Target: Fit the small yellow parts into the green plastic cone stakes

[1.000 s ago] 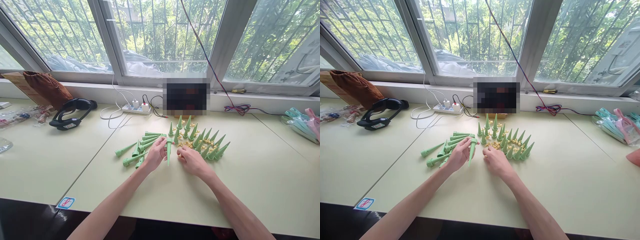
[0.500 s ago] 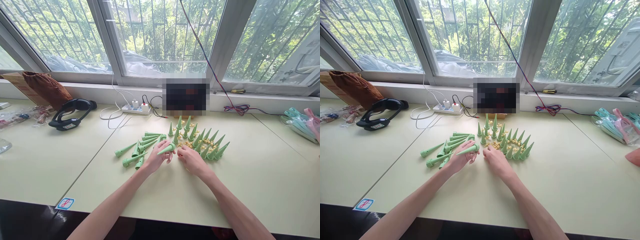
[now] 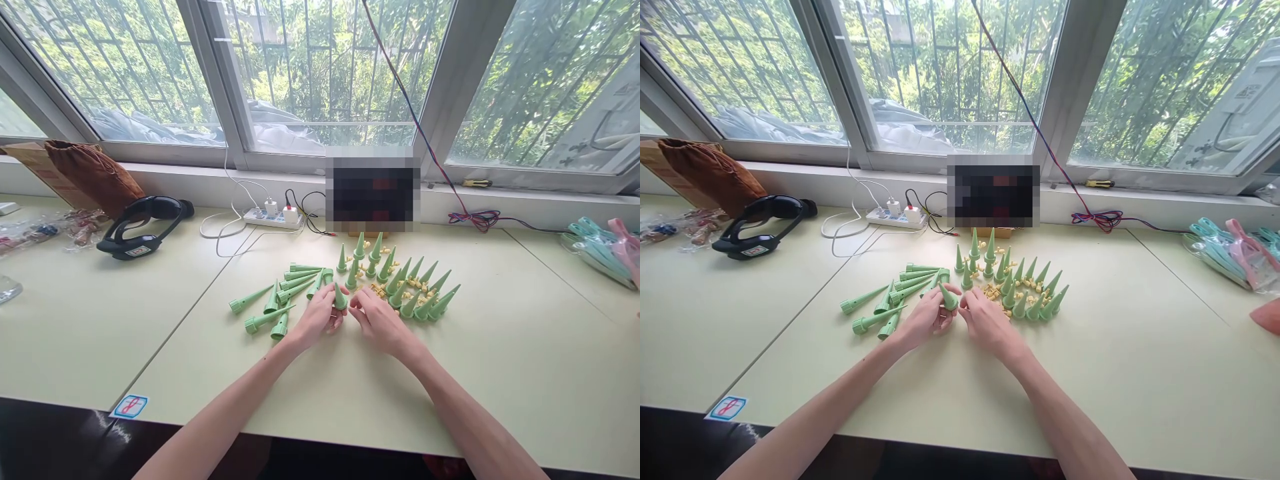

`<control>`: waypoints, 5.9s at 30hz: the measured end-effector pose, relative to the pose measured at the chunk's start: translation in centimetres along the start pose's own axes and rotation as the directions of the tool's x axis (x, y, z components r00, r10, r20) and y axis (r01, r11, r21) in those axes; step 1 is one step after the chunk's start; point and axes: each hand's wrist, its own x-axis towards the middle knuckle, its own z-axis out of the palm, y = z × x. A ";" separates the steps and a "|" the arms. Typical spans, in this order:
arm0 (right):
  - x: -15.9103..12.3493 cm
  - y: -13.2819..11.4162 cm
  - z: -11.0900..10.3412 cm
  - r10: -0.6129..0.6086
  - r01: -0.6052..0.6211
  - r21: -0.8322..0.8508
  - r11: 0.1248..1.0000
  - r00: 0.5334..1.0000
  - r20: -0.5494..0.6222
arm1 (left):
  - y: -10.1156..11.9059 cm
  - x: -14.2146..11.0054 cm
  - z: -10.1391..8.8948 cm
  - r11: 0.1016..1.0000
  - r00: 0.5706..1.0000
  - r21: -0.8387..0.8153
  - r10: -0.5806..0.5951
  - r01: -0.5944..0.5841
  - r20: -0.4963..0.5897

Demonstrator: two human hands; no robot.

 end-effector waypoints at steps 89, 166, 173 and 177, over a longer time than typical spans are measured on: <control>0.3 0.2 1.0 0.180 -0.011 0.425 0.905 0.915 -0.362 | 0.2 -0.3 0.6 0.955 0.976 0.262 0.178 -0.140 -0.126; 0.7 1.2 1.2 0.093 -0.016 0.332 0.943 0.972 -0.217 | -0.1 -0.2 0.3 0.902 0.940 0.325 0.330 -0.285 -0.092; 0.5 1.2 1.5 0.101 -0.033 0.307 0.951 0.973 -0.209 | -0.1 -0.1 0.2 0.889 0.938 0.349 0.340 -0.297 -0.067; 0.5 1.1 1.5 0.123 -0.057 0.322 0.945 0.975 -0.186 | -0.3 0.0 0.1 0.871 0.927 0.357 0.374 -0.337 -0.036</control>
